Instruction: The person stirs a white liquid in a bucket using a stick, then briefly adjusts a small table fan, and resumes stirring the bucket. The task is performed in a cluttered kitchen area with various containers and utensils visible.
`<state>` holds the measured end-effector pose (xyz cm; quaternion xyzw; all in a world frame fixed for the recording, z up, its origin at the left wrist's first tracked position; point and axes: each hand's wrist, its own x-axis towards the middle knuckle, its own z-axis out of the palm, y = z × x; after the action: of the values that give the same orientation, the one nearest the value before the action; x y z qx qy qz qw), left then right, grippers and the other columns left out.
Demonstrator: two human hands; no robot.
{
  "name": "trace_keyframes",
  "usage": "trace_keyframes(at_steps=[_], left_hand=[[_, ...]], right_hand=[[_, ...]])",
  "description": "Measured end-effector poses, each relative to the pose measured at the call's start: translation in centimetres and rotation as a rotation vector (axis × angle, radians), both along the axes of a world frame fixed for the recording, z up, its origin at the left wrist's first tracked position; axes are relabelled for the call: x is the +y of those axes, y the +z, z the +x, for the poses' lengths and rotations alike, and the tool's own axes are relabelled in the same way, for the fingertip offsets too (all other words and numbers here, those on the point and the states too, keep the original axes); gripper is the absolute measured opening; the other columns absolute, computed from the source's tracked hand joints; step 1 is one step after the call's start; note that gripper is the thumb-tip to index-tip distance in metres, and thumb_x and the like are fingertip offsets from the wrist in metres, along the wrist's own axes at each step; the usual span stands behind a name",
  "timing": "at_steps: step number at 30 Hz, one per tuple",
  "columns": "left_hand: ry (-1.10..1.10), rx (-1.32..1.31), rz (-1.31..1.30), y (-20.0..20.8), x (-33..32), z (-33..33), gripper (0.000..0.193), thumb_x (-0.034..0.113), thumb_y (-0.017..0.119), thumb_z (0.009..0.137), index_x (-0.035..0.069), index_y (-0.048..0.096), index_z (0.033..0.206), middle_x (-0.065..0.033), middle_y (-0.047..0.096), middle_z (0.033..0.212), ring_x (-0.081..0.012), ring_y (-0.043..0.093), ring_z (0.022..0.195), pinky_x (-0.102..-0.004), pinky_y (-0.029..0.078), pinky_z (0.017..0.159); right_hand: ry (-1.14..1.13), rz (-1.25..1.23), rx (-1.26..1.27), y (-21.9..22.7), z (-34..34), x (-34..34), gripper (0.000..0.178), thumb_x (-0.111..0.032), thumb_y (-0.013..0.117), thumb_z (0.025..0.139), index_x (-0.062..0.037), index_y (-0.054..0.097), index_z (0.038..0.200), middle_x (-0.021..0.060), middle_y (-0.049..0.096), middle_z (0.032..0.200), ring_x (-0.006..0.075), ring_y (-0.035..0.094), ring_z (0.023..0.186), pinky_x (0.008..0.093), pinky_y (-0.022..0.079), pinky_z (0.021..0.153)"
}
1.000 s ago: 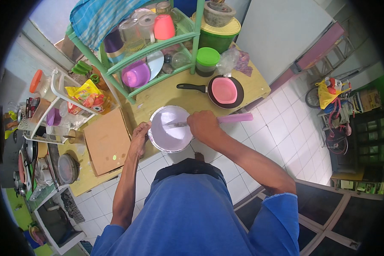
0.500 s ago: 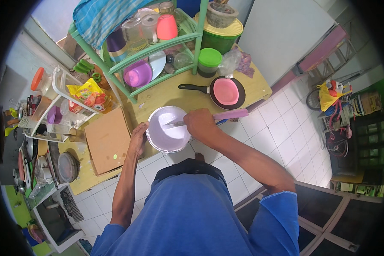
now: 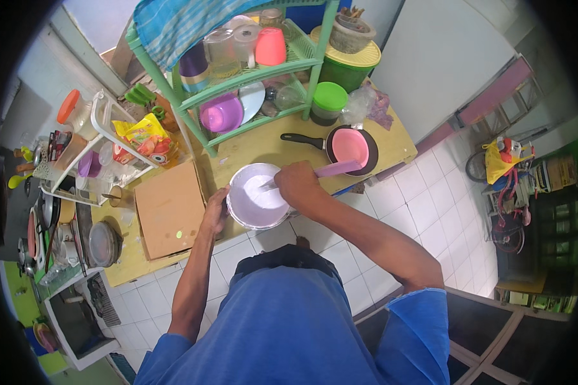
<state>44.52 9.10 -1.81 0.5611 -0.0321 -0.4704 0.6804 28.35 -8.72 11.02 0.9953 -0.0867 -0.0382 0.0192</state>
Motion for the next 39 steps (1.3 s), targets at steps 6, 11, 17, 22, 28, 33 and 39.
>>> trace_keyframes(at_steps=[6,11,17,22,28,33,39], left_hand=[[-0.046,-0.064,0.032,0.5,-0.5,-0.1,0.023,0.032,0.055,0.091,0.011,0.059,0.082,0.0057,0.050,0.067,-0.0049,0.042,0.058,-0.0224,0.030,0.051],[0.016,-0.038,0.013,0.5,-0.9,-0.4,0.023,0.030,0.056,0.090,0.011,0.059,0.080,0.0061,0.050,0.065,-0.0041,0.040,0.054,-0.0212,0.026,0.048],[0.015,-0.053,0.070,0.6,-0.5,-0.5,0.025,0.033,0.056,0.091,0.010,0.061,0.080,0.0047,0.055,0.066,-0.0045,0.046,0.055,-0.0193,0.035,0.051],[0.037,-0.063,0.064,0.2,-0.5,-0.5,0.026,0.035,0.059,0.089,0.012,0.059,0.078,0.0040,0.057,0.068,-0.0050,0.049,0.058,-0.0198,0.038,0.055],[0.040,-0.059,0.048,0.5,-0.6,-0.7,0.025,0.034,0.060,0.088,0.013,0.059,0.077,0.0045,0.057,0.067,-0.0043,0.049,0.057,-0.0200,0.039,0.055],[0.012,-0.051,0.033,-0.8,-0.4,-0.1,0.023,0.034,0.061,0.088,0.012,0.061,0.080,0.0041,0.058,0.070,-0.0049,0.051,0.059,-0.0214,0.043,0.058],[0.015,-0.056,0.022,-0.7,-0.3,-0.4,0.026,0.035,0.060,0.088,0.010,0.063,0.086,0.0024,0.059,0.075,-0.0056,0.054,0.066,-0.0230,0.045,0.063]], right_hand=[[0.127,0.008,0.111,1.5,-1.3,1.0,0.015,-0.012,0.054,0.074,-0.0061,0.066,0.068,0.0130,0.063,0.066,0.0272,0.064,0.062,0.0389,0.047,0.057],[0.167,0.018,0.024,0.9,1.0,1.2,0.016,-0.013,0.053,0.075,-0.0053,0.066,0.069,0.0138,0.063,0.068,0.0282,0.064,0.063,0.0395,0.049,0.059],[0.108,-0.056,0.035,1.3,1.9,-1.1,0.015,-0.012,0.053,0.074,-0.0063,0.067,0.070,0.0141,0.063,0.067,0.0290,0.064,0.063,0.0398,0.049,0.058],[0.141,-0.057,0.240,2.9,-0.6,0.9,0.015,-0.010,0.054,0.074,-0.0074,0.069,0.072,0.0135,0.064,0.069,0.0277,0.065,0.065,0.0391,0.049,0.060],[0.176,-0.044,-0.003,0.8,1.8,0.2,0.017,-0.012,0.051,0.076,-0.0060,0.064,0.065,0.0147,0.061,0.064,0.0295,0.063,0.060,0.0400,0.048,0.056],[0.133,-0.099,0.107,2.0,0.7,-0.6,0.014,-0.012,0.054,0.074,-0.0076,0.067,0.070,0.0121,0.063,0.066,0.0265,0.064,0.064,0.0376,0.049,0.060],[0.150,-0.054,0.135,1.7,0.7,1.3,0.013,-0.012,0.056,0.072,-0.0074,0.067,0.069,0.0133,0.064,0.067,0.0272,0.065,0.065,0.0382,0.049,0.057]])
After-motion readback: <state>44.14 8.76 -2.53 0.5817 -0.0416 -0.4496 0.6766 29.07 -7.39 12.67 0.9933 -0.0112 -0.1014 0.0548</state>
